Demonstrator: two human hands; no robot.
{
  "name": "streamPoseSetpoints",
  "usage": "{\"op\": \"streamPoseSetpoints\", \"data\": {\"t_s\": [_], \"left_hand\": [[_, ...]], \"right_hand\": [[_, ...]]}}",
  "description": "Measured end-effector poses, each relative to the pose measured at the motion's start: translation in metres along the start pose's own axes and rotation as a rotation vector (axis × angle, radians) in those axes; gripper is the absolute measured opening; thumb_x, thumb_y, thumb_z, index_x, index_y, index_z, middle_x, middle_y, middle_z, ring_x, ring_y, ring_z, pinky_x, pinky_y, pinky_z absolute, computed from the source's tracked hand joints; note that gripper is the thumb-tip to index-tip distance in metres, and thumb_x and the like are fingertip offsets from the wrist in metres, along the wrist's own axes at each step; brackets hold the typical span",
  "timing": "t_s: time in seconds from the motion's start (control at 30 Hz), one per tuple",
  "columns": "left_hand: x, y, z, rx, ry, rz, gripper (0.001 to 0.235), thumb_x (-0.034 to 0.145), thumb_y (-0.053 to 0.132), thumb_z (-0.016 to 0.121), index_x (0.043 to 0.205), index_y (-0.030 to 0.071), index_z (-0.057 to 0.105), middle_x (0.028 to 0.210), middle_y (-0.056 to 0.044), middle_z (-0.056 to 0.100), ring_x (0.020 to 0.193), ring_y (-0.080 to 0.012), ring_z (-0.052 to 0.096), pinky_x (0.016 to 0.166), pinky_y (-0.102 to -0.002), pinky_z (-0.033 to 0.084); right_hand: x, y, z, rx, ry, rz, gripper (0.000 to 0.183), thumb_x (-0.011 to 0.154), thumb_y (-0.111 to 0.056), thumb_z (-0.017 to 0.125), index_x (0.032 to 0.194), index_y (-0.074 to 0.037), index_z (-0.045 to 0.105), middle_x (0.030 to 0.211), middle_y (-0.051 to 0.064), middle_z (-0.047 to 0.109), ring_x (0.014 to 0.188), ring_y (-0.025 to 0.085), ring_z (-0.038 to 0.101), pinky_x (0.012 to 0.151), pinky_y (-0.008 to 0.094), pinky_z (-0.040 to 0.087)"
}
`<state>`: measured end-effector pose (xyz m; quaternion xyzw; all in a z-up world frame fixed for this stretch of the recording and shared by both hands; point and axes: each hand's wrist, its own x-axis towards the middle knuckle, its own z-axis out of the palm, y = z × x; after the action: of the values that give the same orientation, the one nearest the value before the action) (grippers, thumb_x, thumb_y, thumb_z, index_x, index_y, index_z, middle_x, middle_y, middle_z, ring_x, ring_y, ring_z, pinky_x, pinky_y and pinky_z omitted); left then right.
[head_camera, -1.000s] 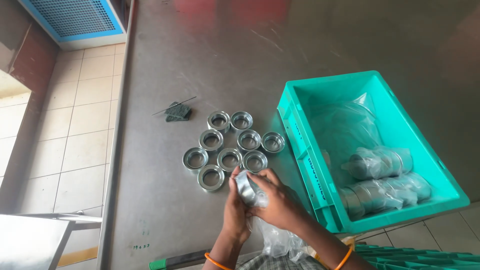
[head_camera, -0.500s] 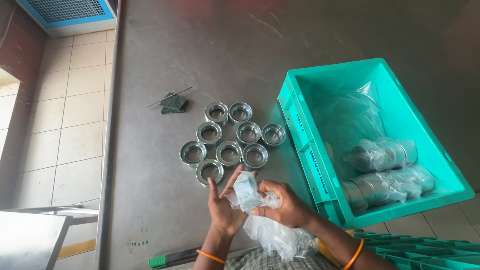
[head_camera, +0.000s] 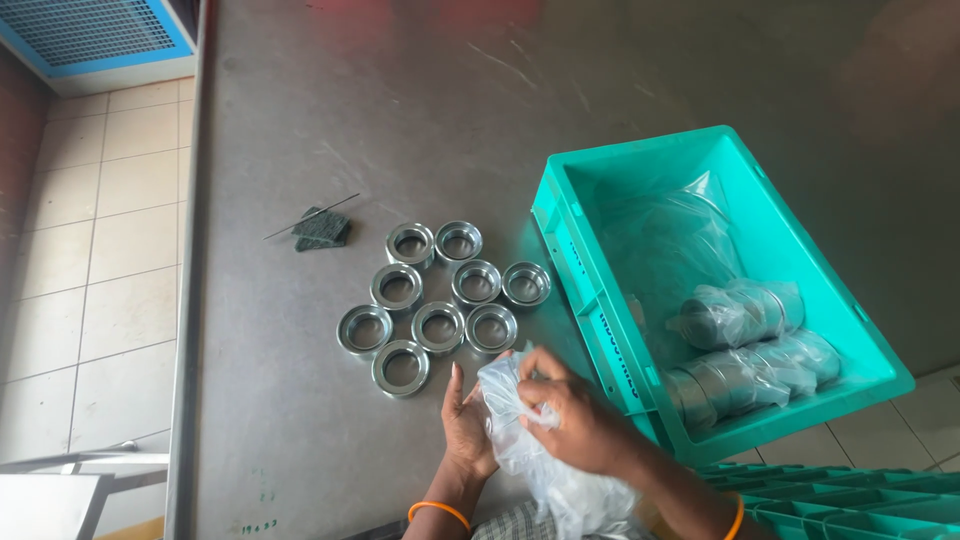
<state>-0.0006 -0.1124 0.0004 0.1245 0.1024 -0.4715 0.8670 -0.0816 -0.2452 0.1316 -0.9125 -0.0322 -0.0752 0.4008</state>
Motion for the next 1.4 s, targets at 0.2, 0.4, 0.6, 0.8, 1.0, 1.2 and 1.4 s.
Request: {"op": "streamPoseSetpoints", "data": {"t_s": [0.2,0.4,0.6,0.8,1.0,1.2,1.4], "left_hand": [[-0.006,-0.003,0.009,0.097,0.108,-0.059,0.069,0.091,0.061,0.049,0.136,0.010,0.064,0.123,-0.013,0.070,0.113,-0.0303,0.066,0.100,-0.048,0.051],[-0.004,-0.007,0.021,-0.028,0.135,-0.135,0.070,0.088,0.067,0.048,0.123,0.010,0.066,0.117,-0.011,0.073,0.105,-0.0284,0.070,0.092,-0.046,0.056],[0.005,0.008,-0.038,0.532,0.268,-0.009,0.060,0.092,0.060,0.064,0.113,0.003,0.071,0.085,-0.007,0.066,0.066,-0.0155,0.064,0.054,-0.032,0.054],[-0.019,0.023,0.034,1.108,0.516,0.267,0.032,0.089,0.027,0.078,0.107,0.002,0.072,0.086,-0.007,0.072,0.071,-0.0098,0.065,0.059,-0.026,0.054],[-0.022,-0.005,0.016,2.117,0.188,0.980,0.027,0.083,0.009,0.071,0.110,0.011,0.069,0.098,-0.007,0.070,0.091,-0.0279,0.066,0.080,-0.042,0.047],[-0.009,0.002,0.005,2.410,0.128,0.864,0.055,0.077,0.001,0.060,0.131,0.009,0.059,0.109,-0.006,0.063,0.104,-0.0276,0.057,0.091,-0.044,0.043],[0.001,0.016,0.004,2.319,0.258,0.983,0.055,0.080,0.006,0.064,0.134,0.010,0.058,0.116,-0.017,0.057,0.109,-0.0367,0.053,0.094,-0.047,0.041]], "right_hand": [[0.005,0.034,0.002,0.209,0.038,0.016,0.027,0.083,-0.007,0.075,0.077,0.000,0.050,0.106,0.013,0.071,0.085,0.025,0.068,0.073,0.036,0.053],[0.017,-0.015,-0.021,0.066,-0.011,0.487,0.029,0.087,-0.021,0.078,0.087,-0.004,0.054,0.085,0.013,0.069,0.067,0.028,0.059,0.066,0.036,0.050],[-0.024,0.034,-0.161,0.517,0.258,0.477,0.047,0.088,-0.024,0.081,0.129,-0.011,0.063,0.108,0.015,0.080,0.091,0.028,0.076,0.075,0.047,0.062],[0.012,0.162,-0.168,-0.301,-0.185,0.742,0.069,0.074,-0.059,0.083,0.124,-0.013,0.073,0.122,0.014,0.073,0.111,0.026,0.068,0.094,0.043,0.053],[0.055,0.164,-0.123,-0.398,-0.293,0.874,0.046,0.078,-0.042,0.066,0.105,-0.007,0.079,0.110,0.023,0.078,0.107,0.040,0.073,0.097,0.047,0.056],[0.049,0.171,-0.112,-0.500,-0.076,0.938,0.037,0.076,-0.025,0.064,0.108,-0.012,0.079,0.115,0.018,0.073,0.112,0.042,0.069,0.095,0.051,0.055],[0.038,0.150,-0.118,-0.477,0.072,0.897,0.045,0.075,-0.045,0.078,0.102,-0.009,0.080,0.107,0.017,0.075,0.104,0.039,0.071,0.090,0.048,0.057]]}}
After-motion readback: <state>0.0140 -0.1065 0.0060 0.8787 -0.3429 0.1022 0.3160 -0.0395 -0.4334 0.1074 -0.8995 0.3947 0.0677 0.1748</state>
